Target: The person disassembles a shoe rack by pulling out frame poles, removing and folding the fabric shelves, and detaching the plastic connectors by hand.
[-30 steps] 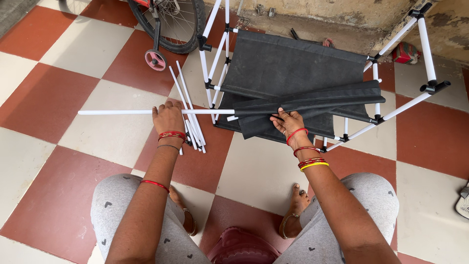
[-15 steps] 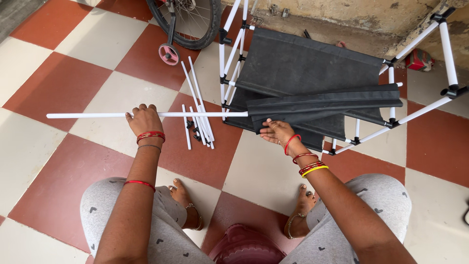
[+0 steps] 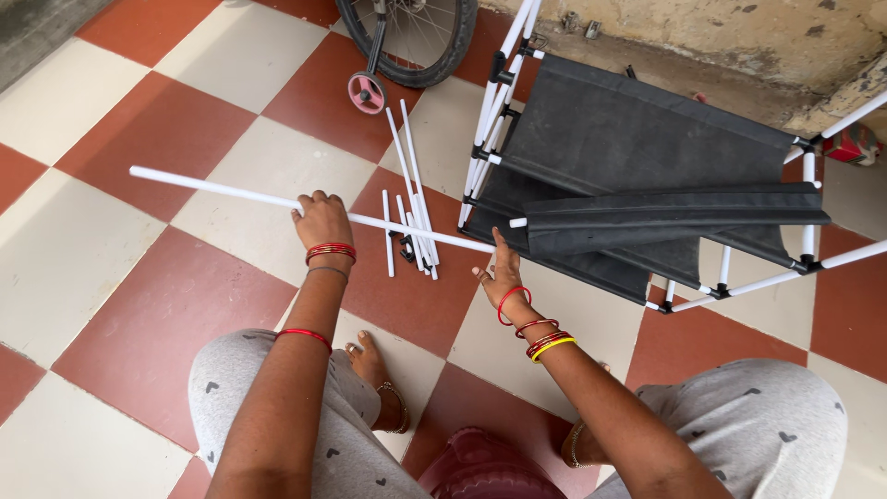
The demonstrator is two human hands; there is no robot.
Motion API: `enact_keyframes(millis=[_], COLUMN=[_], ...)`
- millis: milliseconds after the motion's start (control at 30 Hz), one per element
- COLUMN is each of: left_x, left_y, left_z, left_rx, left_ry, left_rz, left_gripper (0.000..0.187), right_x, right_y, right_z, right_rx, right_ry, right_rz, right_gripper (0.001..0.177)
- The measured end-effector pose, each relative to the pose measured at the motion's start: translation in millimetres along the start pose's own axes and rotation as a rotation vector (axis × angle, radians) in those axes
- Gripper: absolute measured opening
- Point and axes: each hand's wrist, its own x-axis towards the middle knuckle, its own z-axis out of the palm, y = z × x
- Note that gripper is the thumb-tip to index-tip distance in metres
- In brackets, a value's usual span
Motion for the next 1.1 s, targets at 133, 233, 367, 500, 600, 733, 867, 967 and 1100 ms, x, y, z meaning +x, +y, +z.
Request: enact_keyframes(millis=[133, 233, 367, 500, 600, 733, 867, 967, 1100], left_x=[1.4, 1.5, -3.5, -24.8, -51.6, -75.1, -81.9, -84.4, -73.0], left_y=[12.2, 23.0, 35.0, 69.6, 91.6, 108.5, 119.0, 125.7, 149.4], left_z=[4.0, 3.3, -9.4, -8.4, -4.6, -3.5, 5.1, 25.3, 57.9], left_rx=[0.021, -0.036, -0.135, -0.200, -0.470, -0.708, -0.875, -1.118, -1.553], left_ry=[-0.009, 0.034, 0.064, 0.217, 0.057, -0.220, -0.491, -0.442, -0.819], left_rz=[0.050, 0.112, 0.209, 0.303, 0.340, 0.277, 0.137, 0.065, -0.400], left_gripper=[0.021, 0.025, 0.044, 0.057, 0.064, 0.070, 0.066, 0.060, 0.056], right_x=[5.7, -1.1, -21.9, -34.3, -27.2, -7.4, 27.2, 52.3, 83.5], right_y=[25.0, 34.1, 31.4, 38.0, 47.5, 65.1, 84.3, 99.8, 102.3], right_z=[30.2, 35.0, 26.5, 25.3, 34.3, 50.6, 77.8, 100.2, 127.1], right_rx=[-0.088, -0.005, 0.147, 0.298, 0.353, 0.369, 0.337, 0.401, 0.437], right_ry=[0.124, -0.083, -0.286, -0.377, -0.333, -0.254, -0.242, -0.224, -0.274], right_rz=[-0.088, 0.019, 0.215, 0.463, 0.614, 0.740, 0.729, 0.748, 0.746], right_gripper=[0.079, 0.035, 0.025, 0.028, 0.031, 0.032, 0.035, 0.041, 0.026])
